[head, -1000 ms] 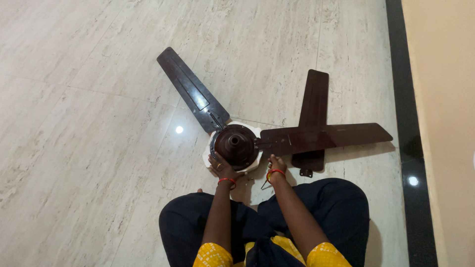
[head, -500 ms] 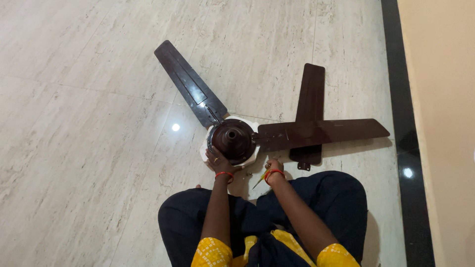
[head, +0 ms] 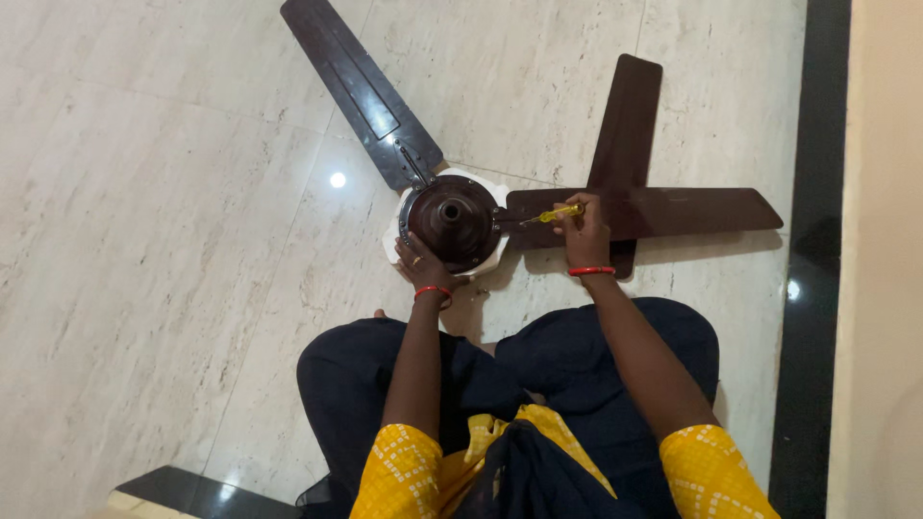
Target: The person sits on the floor and uses a screwdriver to loosen and remove the screws holding the blades to the motor housing of an electric fan. They remove one blade, then continue to loosen the remaining blades.
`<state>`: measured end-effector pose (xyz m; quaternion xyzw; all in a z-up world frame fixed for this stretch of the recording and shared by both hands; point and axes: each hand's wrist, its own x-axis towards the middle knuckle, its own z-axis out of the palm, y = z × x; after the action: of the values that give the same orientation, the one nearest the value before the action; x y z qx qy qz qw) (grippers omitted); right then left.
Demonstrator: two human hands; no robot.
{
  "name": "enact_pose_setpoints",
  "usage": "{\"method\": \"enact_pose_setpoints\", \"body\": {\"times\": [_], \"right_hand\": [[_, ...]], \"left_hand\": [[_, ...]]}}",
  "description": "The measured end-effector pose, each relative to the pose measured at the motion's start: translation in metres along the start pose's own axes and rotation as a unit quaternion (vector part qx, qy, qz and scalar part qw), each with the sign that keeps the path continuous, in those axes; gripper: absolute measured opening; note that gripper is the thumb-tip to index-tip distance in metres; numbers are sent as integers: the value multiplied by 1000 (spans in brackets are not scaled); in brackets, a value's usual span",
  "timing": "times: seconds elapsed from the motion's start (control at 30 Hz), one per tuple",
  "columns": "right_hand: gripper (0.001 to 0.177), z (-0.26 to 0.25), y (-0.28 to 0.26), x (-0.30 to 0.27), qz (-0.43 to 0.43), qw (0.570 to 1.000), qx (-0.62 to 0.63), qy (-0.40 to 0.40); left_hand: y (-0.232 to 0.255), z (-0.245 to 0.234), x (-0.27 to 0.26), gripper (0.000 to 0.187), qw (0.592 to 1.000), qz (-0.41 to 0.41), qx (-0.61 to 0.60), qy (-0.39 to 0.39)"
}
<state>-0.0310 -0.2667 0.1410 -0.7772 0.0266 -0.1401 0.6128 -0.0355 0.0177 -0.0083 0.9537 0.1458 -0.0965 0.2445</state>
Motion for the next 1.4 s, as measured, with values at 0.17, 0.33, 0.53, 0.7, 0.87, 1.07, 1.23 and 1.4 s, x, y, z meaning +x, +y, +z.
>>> {"method": "enact_pose_setpoints", "body": {"times": [0.17, 0.33, 0.53, 0.7, 0.87, 1.07, 1.23, 1.4], "right_hand": [[18, 29, 6, 6, -62, 997, -47, -3], [25, 45, 18, -2, -119, 985, -111, -53], [27, 45, 17, -4, -58, 991, -108, -46], [35, 45, 5, -10, -98, 983, -143, -58], [42, 41, -11, -8, -178, 966, -183, -41], [40, 42, -11, -3, -141, 976, -162, -36], [37, 36, -13, 13, -261, 946, -174, -86], [40, 44, -21, 18, -203, 965, -117, -121]], "left_hand": [[4, -6, -3, 178, 1000, -5, 2, -3], [4, -5, -1, 178, 1000, -11, 9, -18], [10, -8, -1, 177, 999, -29, 18, -27], [22, -13, -9, 172, 998, -4, 61, -9], [28, -17, -10, 171, 998, 20, 54, -10], [22, -29, -1, 162, 998, 66, -4, -5], [36, -86, 1, 136, 980, 167, -85, 65], [55, -128, -28, 109, 935, 336, -8, 116]]}}
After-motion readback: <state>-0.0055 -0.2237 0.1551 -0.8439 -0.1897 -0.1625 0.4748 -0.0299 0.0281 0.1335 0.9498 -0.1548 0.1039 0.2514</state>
